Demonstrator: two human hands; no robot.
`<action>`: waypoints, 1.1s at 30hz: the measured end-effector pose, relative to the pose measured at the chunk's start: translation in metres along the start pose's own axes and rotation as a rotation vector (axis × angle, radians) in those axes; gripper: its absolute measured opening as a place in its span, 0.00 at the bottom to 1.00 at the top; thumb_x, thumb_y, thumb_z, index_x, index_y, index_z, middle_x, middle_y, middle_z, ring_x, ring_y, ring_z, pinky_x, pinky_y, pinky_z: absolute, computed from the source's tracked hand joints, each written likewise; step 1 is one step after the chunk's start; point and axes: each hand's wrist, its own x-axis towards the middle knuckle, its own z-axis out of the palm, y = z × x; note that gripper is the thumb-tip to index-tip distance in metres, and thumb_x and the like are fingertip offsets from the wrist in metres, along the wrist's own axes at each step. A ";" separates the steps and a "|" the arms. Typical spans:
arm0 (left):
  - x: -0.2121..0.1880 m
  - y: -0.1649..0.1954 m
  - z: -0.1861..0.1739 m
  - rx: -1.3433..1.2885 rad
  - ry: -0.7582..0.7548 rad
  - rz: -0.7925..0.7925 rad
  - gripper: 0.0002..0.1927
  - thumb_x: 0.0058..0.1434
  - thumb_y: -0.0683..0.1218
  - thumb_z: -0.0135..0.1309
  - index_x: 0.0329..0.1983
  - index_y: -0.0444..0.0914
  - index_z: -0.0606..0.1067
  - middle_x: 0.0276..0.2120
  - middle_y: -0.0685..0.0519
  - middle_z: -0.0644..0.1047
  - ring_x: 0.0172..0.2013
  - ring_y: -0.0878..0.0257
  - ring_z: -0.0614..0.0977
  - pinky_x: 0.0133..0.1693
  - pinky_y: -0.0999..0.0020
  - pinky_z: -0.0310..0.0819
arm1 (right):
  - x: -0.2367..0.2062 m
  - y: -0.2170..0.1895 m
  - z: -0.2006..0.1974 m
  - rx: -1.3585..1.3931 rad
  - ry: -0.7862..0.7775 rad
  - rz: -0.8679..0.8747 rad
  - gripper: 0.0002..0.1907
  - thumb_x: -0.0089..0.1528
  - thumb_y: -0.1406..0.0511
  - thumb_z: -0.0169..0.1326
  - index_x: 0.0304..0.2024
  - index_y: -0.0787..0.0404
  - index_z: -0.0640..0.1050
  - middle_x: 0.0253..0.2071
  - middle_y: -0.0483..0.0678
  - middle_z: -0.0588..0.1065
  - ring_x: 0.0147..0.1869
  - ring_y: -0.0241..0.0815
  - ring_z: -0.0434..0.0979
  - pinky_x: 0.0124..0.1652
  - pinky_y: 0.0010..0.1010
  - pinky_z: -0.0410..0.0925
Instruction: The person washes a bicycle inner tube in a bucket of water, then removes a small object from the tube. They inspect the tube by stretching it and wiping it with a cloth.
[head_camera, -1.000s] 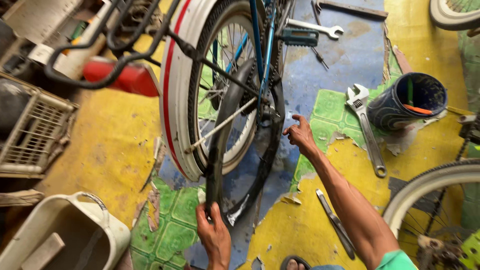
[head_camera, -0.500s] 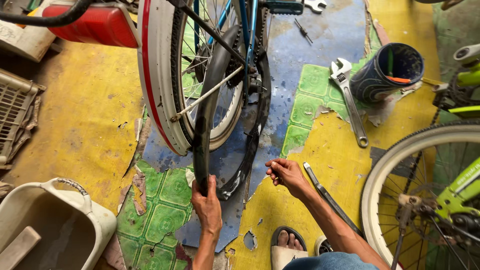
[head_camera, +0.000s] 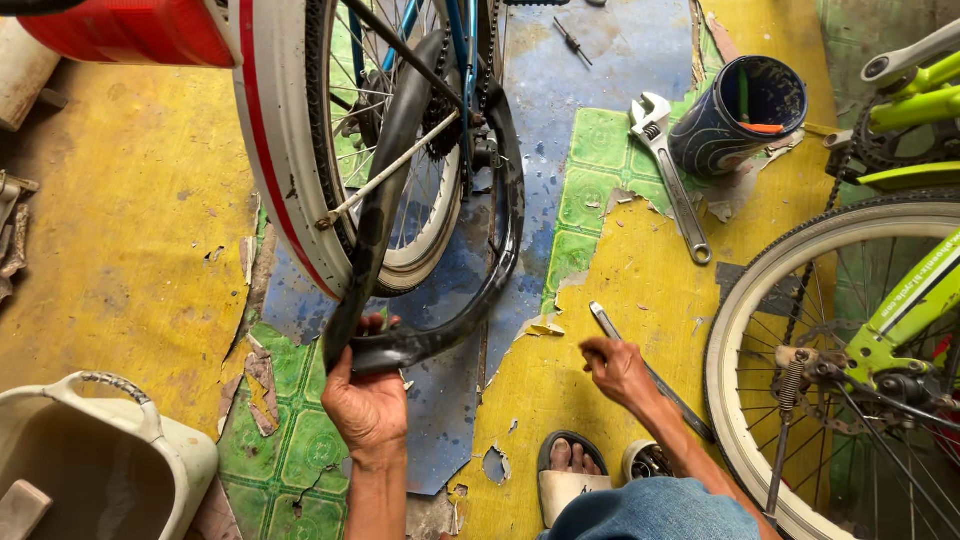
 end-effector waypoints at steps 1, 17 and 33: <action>-0.001 0.000 0.001 -0.013 0.010 -0.025 0.19 0.61 0.41 0.57 0.56 0.31 0.74 0.46 0.44 0.80 0.50 0.49 0.81 0.63 0.39 0.69 | -0.005 -0.001 0.001 -0.112 0.008 -0.048 0.15 0.65 0.69 0.48 0.49 0.65 0.82 0.39 0.57 0.84 0.38 0.44 0.88 0.40 0.34 0.79; -0.002 0.000 -0.011 0.353 0.006 0.044 0.09 0.66 0.41 0.56 0.49 0.37 0.75 0.45 0.48 0.79 0.49 0.57 0.80 0.57 0.58 0.72 | 0.017 -0.091 0.121 -0.015 -0.275 -0.627 0.25 0.56 0.73 0.50 0.56 0.58 0.78 0.41 0.54 0.78 0.42 0.53 0.79 0.40 0.41 0.74; -0.002 -0.002 -0.011 0.575 0.064 -0.020 0.04 0.63 0.38 0.57 0.41 0.36 0.76 0.36 0.50 0.81 0.39 0.60 0.82 0.48 0.61 0.74 | 0.056 -0.152 0.191 -0.083 -0.347 -0.686 0.04 0.60 0.63 0.53 0.37 0.53 0.76 0.29 0.51 0.75 0.31 0.52 0.76 0.32 0.45 0.69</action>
